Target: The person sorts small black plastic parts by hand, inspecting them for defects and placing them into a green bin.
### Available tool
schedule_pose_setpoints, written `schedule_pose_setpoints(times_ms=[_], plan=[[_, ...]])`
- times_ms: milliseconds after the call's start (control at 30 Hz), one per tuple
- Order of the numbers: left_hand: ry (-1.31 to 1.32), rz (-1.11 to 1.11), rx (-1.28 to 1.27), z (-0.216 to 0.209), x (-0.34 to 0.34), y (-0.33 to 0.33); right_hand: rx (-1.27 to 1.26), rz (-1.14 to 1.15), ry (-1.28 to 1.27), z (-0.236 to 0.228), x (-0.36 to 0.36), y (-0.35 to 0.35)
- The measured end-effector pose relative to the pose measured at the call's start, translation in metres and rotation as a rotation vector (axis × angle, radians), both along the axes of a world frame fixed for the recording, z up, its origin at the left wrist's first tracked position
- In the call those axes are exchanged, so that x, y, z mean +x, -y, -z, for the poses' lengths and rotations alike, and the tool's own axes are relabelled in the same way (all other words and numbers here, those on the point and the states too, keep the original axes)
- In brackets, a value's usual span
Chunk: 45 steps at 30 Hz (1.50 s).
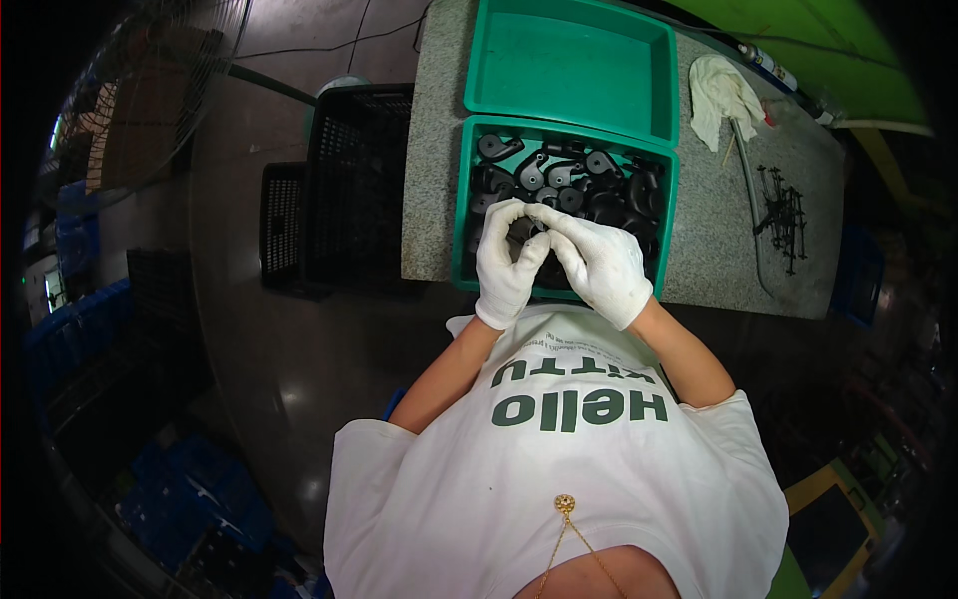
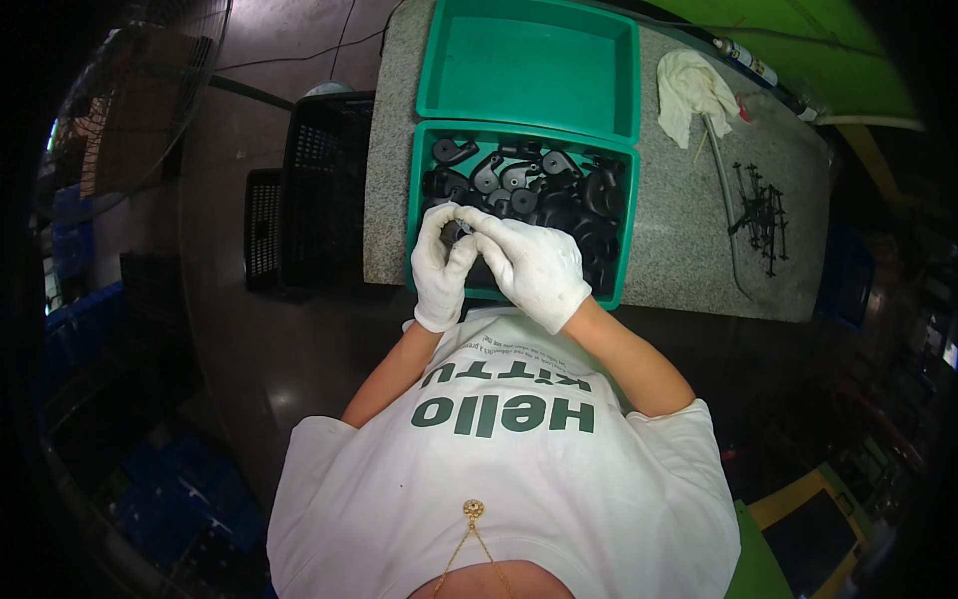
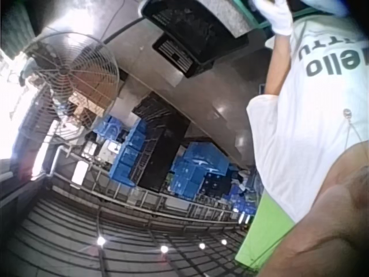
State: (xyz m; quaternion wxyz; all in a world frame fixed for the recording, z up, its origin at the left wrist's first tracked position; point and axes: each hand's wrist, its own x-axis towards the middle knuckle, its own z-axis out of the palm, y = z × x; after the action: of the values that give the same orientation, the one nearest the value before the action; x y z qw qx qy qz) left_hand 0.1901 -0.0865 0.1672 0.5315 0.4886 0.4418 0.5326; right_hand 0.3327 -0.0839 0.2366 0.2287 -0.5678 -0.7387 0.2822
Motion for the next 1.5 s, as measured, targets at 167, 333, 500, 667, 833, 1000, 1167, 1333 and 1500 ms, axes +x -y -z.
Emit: schedule_pose_setpoints(times_ms=[167, 333, 500, 667, 833, 1000, 1167, 1333, 1500], plan=[[0.125, -0.118, -0.307, -0.006, -0.017, -0.006, 0.032, 0.112, -0.01, 0.032, -0.005, -0.021], [0.283, -0.647, -0.43, 0.042, -0.097, -0.06, 0.148, -0.052, 0.341, 0.111, 0.012, -0.092], [0.278, -0.793, -0.568, 0.119, -0.173, -0.1, 0.067, -0.283, 0.532, 0.15, -0.013, -0.124], [0.317, -0.762, -0.663, 0.147, -0.198, -0.117, 0.004, -0.254, 0.562, 0.15, -0.017, -0.125], [-0.09, -0.495, -0.354, 0.063, -0.123, -0.094, -0.318, 0.228, -0.066, 0.107, -0.002, -0.098], [-0.292, -0.121, -0.004, -0.008, -0.045, -0.04, -0.392, 0.21, -0.287, 0.038, -0.009, -0.069], [-0.419, -0.044, -0.037, -0.028, -0.023, -0.024, -0.387, 0.194, -0.251, 0.005, -0.005, -0.052], [-0.298, -0.009, -0.021, -0.028, -0.012, -0.011, -0.347, 0.187, -0.271, 0.01, -0.006, -0.035], [0.219, 0.101, -0.406, -0.017, -0.009, -0.011, -0.077, 0.113, -0.151, 0.005, 0.003, -0.018]])
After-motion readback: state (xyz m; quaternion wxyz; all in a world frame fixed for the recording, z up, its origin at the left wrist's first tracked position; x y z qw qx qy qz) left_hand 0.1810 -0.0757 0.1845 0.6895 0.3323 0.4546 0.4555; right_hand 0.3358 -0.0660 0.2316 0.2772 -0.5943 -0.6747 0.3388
